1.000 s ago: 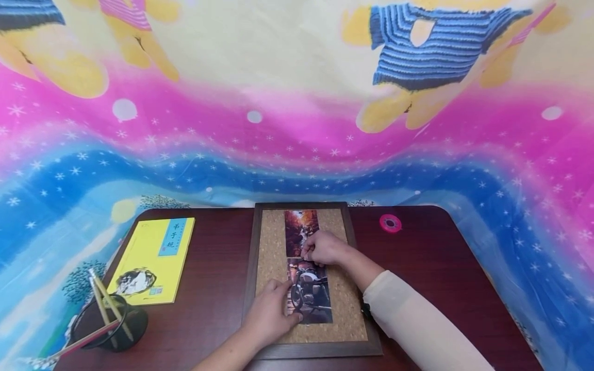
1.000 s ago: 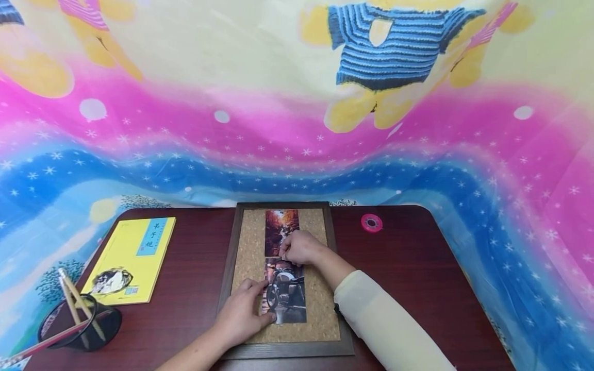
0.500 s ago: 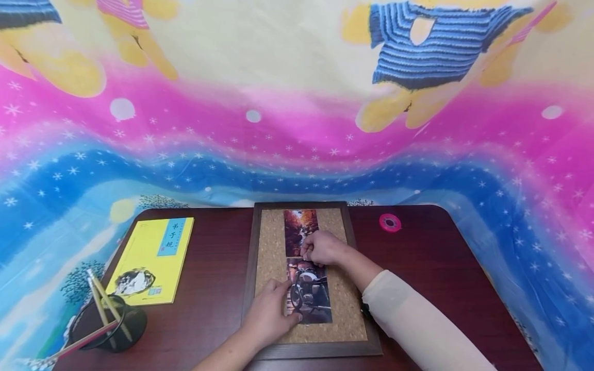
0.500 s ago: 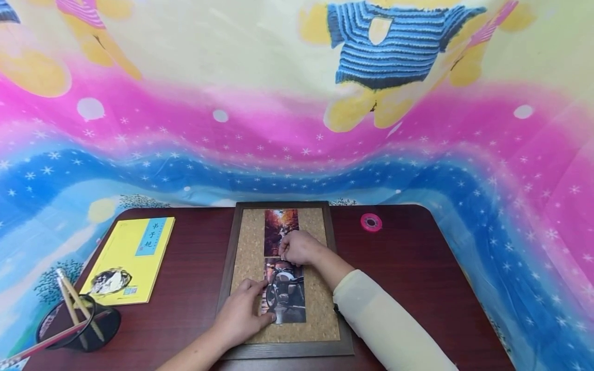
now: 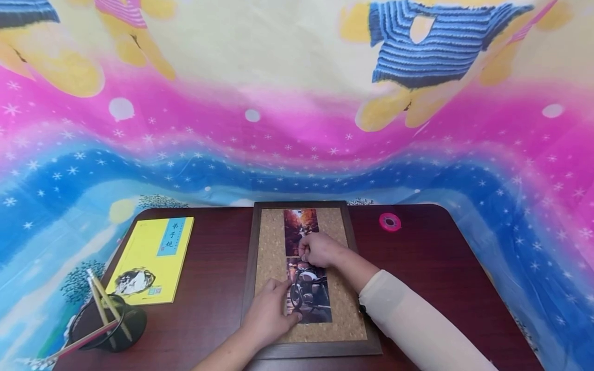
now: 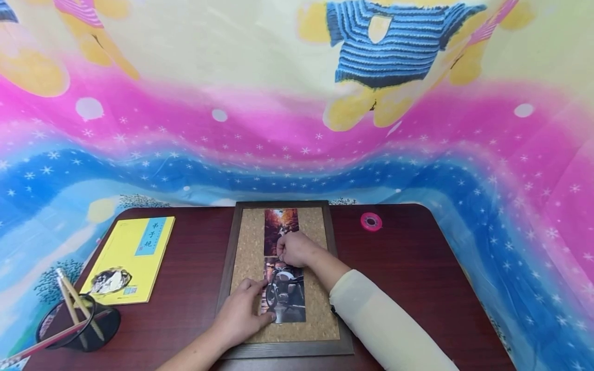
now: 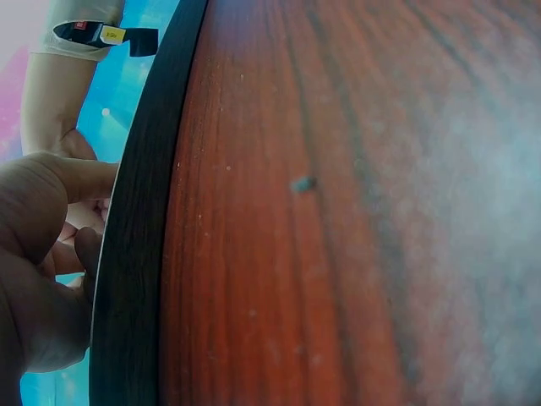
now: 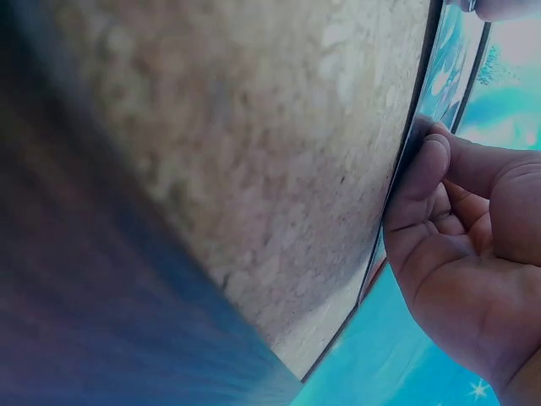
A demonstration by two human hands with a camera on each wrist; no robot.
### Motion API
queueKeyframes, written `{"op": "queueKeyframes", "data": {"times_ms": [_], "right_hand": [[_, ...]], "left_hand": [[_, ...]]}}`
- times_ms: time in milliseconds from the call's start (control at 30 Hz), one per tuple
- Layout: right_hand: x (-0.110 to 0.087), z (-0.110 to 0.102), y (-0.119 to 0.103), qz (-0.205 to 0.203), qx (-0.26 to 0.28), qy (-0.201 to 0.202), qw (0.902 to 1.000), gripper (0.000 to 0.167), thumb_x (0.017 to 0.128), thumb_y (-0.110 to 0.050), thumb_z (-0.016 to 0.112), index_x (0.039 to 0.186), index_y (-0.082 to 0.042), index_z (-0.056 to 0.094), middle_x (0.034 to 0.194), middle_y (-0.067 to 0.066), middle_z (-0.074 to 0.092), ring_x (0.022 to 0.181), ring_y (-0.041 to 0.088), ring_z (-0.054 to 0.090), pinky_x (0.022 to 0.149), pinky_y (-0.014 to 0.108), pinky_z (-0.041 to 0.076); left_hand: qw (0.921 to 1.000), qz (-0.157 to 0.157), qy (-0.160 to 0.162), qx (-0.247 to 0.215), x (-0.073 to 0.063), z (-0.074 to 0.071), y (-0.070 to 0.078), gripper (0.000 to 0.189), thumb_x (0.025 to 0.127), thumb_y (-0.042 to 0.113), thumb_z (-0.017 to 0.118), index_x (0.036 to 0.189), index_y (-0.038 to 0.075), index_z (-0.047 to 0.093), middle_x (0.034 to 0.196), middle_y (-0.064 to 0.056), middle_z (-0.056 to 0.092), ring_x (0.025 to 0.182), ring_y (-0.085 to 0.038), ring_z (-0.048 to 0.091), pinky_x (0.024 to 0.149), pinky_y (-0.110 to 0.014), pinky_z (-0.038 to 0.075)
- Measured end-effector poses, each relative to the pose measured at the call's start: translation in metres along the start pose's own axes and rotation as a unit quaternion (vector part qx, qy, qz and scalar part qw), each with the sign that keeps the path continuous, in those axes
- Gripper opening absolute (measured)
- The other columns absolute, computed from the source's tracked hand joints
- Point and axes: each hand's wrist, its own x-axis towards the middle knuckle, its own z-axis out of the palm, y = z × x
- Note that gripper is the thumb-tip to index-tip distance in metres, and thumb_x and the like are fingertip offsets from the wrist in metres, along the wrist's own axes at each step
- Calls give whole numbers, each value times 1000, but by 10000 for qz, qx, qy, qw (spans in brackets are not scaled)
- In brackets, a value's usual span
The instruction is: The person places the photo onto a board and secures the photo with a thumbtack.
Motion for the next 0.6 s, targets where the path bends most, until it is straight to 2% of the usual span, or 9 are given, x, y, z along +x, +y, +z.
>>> {"op": "queueKeyframes", "data": {"times_ms": [167, 400, 600], "right_hand": [[0, 1, 3, 21, 253, -84, 9996, 15, 93, -10, 73, 81, -18, 68, 69, -6, 57, 68, 11, 56, 68, 29, 48], [-5, -5, 16, 139, 1361, -333, 9900, 8, 94, -4, 70, 91, -11, 71, 73, 1, 65, 61, 16, 64, 59, 29, 53], [-12, -6, 25, 144, 1796, -350, 9830, 2, 95, -5, 70, 96, -6, 70, 76, 7, 67, 64, 20, 66, 60, 31, 55]], "left_hand": [[10000, 30, -18, -19, 0, -1, 0, 80, 69, 31, 91, 137, 1, 63, 106, 1, 60, 88, -15, 60, 75, -34, 53], [9992, 55, -117, -386, 1, -4, -5, 77, 71, 29, 91, 139, 3, 64, 108, 0, 62, 92, -15, 61, 81, -38, 55], [9970, 101, -243, -724, 2, -7, -10, 74, 73, 25, 90, 138, 1, 64, 106, 0, 63, 81, -8, 55, 70, -29, 50]]}}
